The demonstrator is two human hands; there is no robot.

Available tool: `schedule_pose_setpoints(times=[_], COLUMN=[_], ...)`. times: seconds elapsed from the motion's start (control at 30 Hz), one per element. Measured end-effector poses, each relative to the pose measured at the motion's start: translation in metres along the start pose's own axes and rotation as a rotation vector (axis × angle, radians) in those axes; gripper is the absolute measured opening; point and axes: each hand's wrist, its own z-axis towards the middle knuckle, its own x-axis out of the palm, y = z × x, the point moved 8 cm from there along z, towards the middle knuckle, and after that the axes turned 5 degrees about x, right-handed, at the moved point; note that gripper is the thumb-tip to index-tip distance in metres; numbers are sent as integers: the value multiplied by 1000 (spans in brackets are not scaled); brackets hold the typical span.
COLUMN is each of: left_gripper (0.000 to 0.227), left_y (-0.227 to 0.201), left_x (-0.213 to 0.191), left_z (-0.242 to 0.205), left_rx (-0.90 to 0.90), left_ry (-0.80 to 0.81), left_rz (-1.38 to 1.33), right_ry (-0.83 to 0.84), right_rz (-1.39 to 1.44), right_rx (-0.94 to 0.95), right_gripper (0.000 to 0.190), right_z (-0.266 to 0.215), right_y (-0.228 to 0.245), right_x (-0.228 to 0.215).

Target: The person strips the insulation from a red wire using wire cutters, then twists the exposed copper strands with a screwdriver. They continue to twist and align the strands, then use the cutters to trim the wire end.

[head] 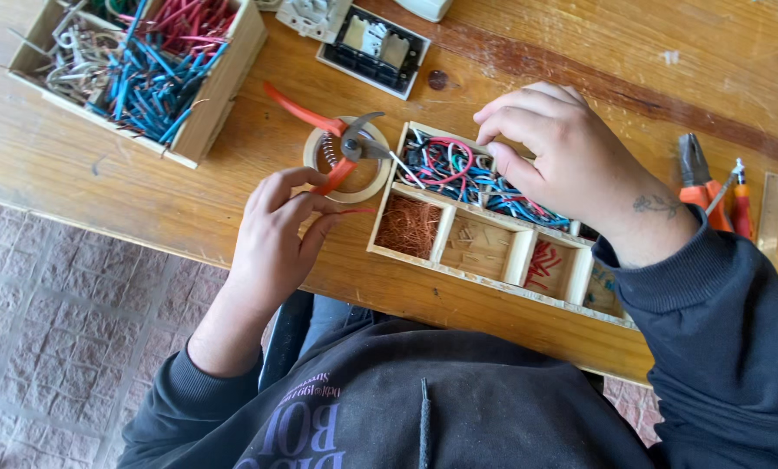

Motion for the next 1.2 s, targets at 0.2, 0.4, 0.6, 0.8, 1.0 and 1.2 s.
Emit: schedule_pose_setpoints(times=[0.2, 0.4, 0.6, 0.8, 1.0, 1.2], left_gripper=[11, 11, 4, 7, 18, 24], left_y=[11, 12, 8, -22, -47, -38], left_x=[12, 14, -27, -68, -54, -28], left_z=[-4, -1, 16, 23, 30, 26], left_rx=[49, 77, 28, -20, -32, -31], left_ry=[112, 107, -91, -361, -431, -367], left_rz=[-3, 88, -68, -178, -512, -570], right_ry=[-69, -76, -82, -92, 51, 387], right_rz=[-11, 14, 66, 199, -48, 26], right_rx=[-52, -47, 17, 127, 333, 333], right_gripper=[3, 4, 10, 11, 13, 29], right_z=[7, -20, -50, -62, -22, 8], right_y=[38, 54, 61, 52, -78, -116], right_x=[-12, -29, -43, -42, -11, 61])
